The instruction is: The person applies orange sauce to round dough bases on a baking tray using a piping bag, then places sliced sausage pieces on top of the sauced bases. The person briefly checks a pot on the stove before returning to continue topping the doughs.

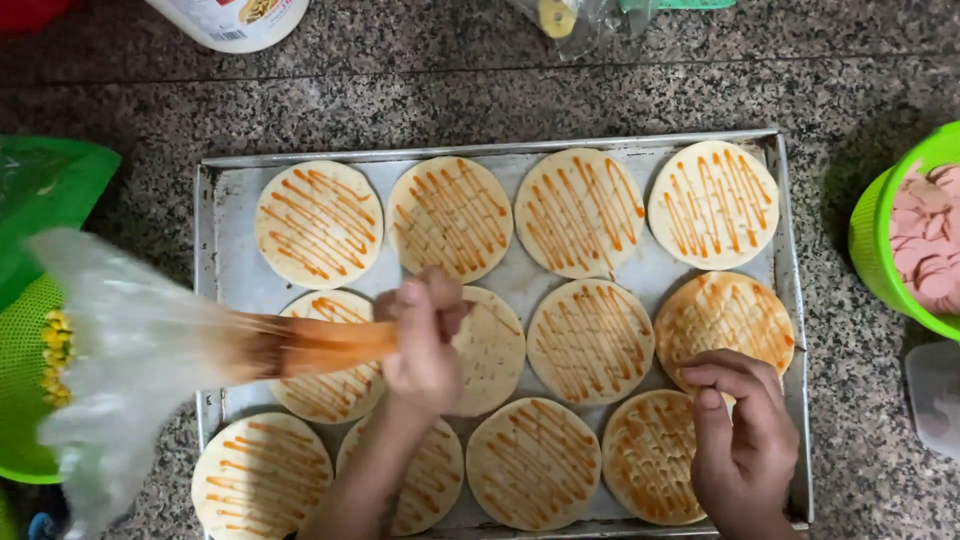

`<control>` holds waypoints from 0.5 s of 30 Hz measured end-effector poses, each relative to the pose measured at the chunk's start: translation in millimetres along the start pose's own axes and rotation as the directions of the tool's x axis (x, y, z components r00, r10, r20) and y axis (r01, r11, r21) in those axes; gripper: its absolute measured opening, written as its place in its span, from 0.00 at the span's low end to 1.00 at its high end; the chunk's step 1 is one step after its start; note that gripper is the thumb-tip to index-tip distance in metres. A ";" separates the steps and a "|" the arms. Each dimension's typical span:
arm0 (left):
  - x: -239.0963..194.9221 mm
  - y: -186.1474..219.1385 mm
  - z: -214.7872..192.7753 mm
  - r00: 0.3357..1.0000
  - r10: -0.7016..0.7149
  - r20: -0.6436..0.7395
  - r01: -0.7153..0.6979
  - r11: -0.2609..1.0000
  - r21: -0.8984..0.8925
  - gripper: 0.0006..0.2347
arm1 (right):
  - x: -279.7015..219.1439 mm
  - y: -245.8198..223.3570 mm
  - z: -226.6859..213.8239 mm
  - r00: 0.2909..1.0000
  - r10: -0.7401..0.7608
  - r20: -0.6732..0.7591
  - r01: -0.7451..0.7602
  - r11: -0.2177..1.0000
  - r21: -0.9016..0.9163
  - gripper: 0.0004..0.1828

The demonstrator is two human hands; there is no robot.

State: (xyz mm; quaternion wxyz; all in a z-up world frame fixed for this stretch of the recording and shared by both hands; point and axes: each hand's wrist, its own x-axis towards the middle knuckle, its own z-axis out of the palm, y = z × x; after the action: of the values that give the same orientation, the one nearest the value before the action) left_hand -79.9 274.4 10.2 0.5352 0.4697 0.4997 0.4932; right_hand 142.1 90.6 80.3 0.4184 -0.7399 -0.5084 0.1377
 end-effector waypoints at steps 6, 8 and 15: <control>-48.2 -39.9 -23.8 0.981 0.115 0.153 -0.126 0.990 0.068 0.23 | 0.8 -7.9 7.2 1.000 0.016 0.014 -0.017 1.000 0.010 0.12; -36.6 -19.8 -33.8 0.984 -0.175 0.022 0.173 0.982 0.080 0.24 | 1.2 -8.8 5.6 1.000 -0.010 0.013 0.011 1.000 -0.003 0.12; -50.9 12.5 -51.9 0.951 0.053 0.305 -0.093 0.989 0.117 0.24 | 6.5 -18.1 14.5 1.000 -0.013 0.017 0.013 1.000 0.017 0.12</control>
State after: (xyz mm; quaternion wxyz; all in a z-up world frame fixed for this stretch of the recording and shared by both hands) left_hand -133.2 225.0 23.2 0.5546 0.5914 0.4256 0.4018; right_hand 124.3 105.6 86.5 0.4212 -0.7318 -0.5156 0.1454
